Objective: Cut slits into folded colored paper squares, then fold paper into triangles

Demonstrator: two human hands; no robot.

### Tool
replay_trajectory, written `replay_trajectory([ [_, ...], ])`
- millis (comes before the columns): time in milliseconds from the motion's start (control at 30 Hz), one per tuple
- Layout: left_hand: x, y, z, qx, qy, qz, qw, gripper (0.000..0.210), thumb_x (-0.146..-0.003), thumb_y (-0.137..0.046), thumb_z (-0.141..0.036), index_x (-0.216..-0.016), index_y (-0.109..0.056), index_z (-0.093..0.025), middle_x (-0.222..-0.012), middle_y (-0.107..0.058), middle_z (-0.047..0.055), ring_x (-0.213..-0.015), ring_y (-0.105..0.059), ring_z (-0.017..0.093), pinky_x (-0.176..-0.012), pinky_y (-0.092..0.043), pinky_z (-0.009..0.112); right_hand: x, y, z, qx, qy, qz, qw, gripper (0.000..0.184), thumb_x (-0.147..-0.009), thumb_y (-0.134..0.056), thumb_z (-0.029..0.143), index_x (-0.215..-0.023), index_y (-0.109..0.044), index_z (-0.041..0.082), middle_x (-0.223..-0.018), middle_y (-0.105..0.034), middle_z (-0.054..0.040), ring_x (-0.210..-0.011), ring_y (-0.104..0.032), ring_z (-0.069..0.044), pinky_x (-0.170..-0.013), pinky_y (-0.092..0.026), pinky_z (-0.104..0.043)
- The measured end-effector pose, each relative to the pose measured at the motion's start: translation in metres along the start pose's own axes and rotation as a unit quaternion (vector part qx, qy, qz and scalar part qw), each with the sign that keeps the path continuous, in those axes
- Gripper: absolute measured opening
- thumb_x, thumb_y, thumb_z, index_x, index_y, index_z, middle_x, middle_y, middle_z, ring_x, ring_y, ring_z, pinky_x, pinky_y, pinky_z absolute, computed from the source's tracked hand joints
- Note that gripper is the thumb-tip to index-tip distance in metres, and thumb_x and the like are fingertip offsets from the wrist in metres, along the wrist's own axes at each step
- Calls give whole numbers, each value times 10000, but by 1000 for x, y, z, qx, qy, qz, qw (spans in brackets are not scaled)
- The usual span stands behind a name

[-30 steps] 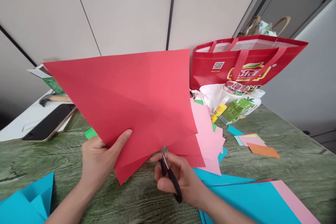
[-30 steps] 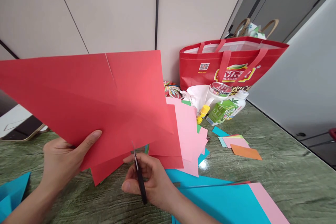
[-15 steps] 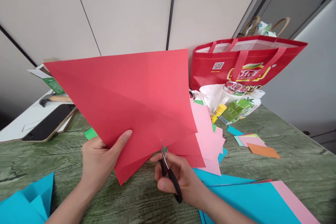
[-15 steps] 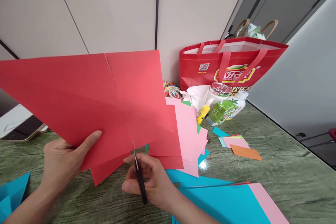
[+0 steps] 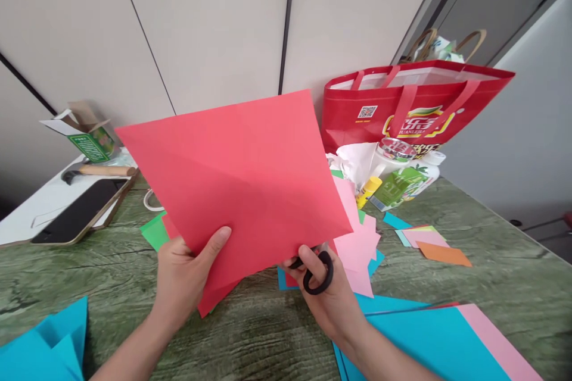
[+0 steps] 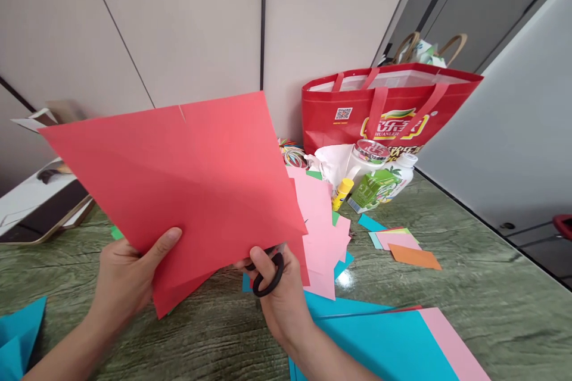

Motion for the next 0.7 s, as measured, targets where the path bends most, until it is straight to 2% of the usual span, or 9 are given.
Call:
replay_trajectory([
  [67,1,-4,5,31,22,23,999,185,-635,-705,-377,-744,-720,-229,-865,-741,7,-769,-672,233,-642,-564,298,-1,1,-4,-21,-33,-10,999,171,-659,-733,282,-690,-601,180,-601,-634,18,-611,-608,-142,-705,-502,-332],
  [233,1,-4,5,31,32,9,999,177,-629,-712,-367,-750,-718,-238,-896,-737,0,-803,-665,226,-672,-550,287,0,-1,-12,-40,-85,15,995,173,-666,-733,284,-607,-644,148,-582,-666,-12,-597,-619,-145,-718,-506,-359],
  [500,1,-2,3,-8,19,4,1000,174,-614,-715,-362,-728,-721,-230,-849,-744,4,-768,-673,235,-603,-550,274,2,-5,-12,-15,-91,49,995,221,-703,-698,342,-646,-655,133,-589,-676,-33,-596,-623,-152,-688,-494,-330],
  [567,-1,1,4,-5,22,-14,1000,181,-597,-726,-365,-709,-718,-223,-823,-745,5,-754,-672,239,-592,-553,282,3,-4,-11,-3,-80,45,996,234,-713,-686,361,-687,-633,135,-647,-684,-38,-622,-633,-155,-694,-495,-329],
  [633,-4,6,4,9,24,-56,998,185,-575,-741,-367,-674,-711,-215,-775,-744,3,-714,-668,231,-569,-553,280,3,-3,-10,23,-59,46,997,251,-737,-658,389,-799,-609,151,-703,-690,-40,-636,-644,-159,-675,-495,-323],
  [700,-7,12,1,43,23,-101,994,197,-570,-747,-360,-676,-706,-199,-774,-741,7,-690,-661,214,-576,-554,278,6,-4,-13,74,-61,78,992,319,-746,-646,399,-946,-570,163,-709,-691,-43,-612,-647,-157,-648,-491,-316],
])
Point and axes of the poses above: each hand's wrist, its own x-axis away from the middle knuckle, its own y-axis out of the back of the hand, z = x × y, the point moved 5 cm from there along -x, towards the middle knuckle
